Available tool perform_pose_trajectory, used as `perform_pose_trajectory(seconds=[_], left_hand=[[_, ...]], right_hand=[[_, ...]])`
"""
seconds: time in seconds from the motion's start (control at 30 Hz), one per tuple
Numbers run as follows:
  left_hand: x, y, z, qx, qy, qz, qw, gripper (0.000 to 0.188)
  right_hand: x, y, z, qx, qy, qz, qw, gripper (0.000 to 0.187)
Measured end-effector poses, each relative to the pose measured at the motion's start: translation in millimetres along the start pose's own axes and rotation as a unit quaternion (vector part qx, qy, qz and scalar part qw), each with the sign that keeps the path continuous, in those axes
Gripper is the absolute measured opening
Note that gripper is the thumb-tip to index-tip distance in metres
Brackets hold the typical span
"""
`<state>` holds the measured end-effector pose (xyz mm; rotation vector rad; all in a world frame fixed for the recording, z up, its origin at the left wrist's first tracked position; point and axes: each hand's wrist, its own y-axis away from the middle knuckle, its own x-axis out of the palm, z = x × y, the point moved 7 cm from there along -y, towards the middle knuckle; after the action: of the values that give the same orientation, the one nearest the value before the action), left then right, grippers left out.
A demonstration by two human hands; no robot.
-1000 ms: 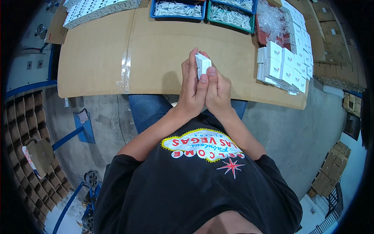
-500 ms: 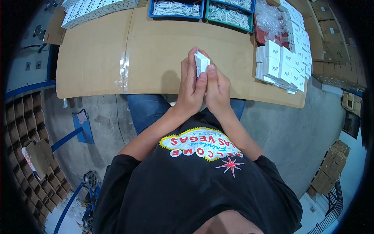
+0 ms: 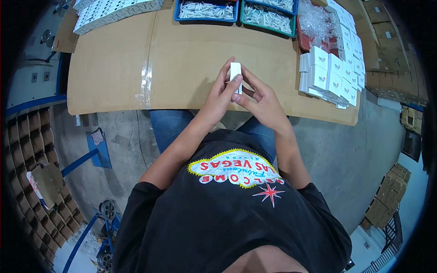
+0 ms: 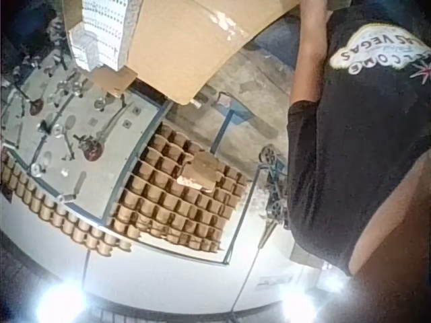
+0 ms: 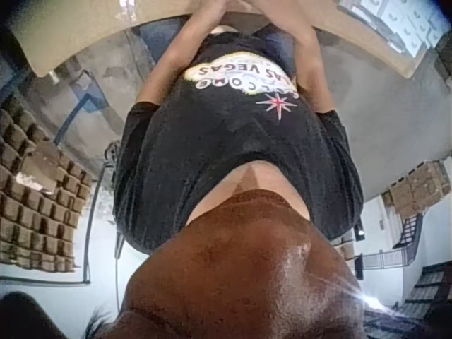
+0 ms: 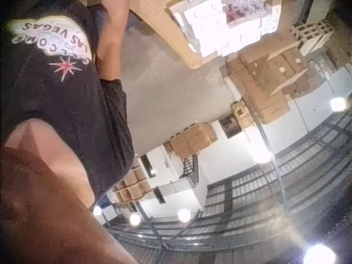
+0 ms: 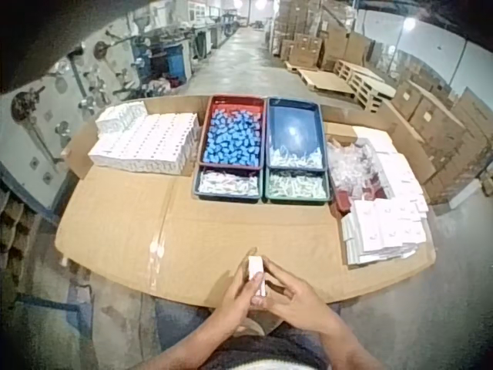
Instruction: The person opens a small white box and places a plastic bag containing white plastic components inside. They then add a blue plastic component to the bag and close the box. The process is repeated with a second box, showing a repetitive assembly and packing workflow.
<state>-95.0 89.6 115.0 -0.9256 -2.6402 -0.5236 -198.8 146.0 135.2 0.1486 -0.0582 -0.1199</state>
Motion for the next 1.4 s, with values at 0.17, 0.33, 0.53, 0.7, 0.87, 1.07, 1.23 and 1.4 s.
perform_pose_trajectory(seconds=[0.17,0.33,0.53,0.7,0.87,1.07,1.23,1.4], left_hand=[[-1.0,-1.2,-0.9,0.019,-0.031,0.032,0.999,0.068],[8.8,10.1,-15.2,0.107,-0.103,0.034,0.988,0.073],[13.6,11.8,-27.7,0.22,-0.175,-0.105,0.954,0.082],[4.2,13.8,-11.1,-0.189,0.169,0.063,0.965,0.076],[11.7,22.1,3.2,-0.216,0.149,-0.028,0.965,0.063],[12.7,22.0,1.9,-0.204,0.136,-0.047,0.968,0.055],[11.7,20.2,11.1,-0.202,0.137,-0.049,0.968,0.054],[14.2,19.8,14.7,-0.196,0.14,-0.056,0.969,0.053]], right_hand=[[-3.3,3.7,5.7,-0.02,0.027,0.004,0.999,0.079],[-12.4,-0.5,8.6,-0.043,0.012,-0.076,0.996,0.066],[4.1,-0.5,28.3,-0.149,0.067,-0.13,0.978,0.063],[13.3,4.7,49.0,-0.286,0.274,-0.093,0.914,0.069],[18.5,4.0,34.5,-0.331,0.328,-0.091,0.88,0.07],[22.5,6.1,18.7,-0.348,0.363,-0.107,0.858,0.067],[22.0,8.0,18.4,-0.345,0.359,-0.116,0.859,0.063],[15.0,10.2,16.5,-0.336,0.321,-0.118,0.877,0.058]])
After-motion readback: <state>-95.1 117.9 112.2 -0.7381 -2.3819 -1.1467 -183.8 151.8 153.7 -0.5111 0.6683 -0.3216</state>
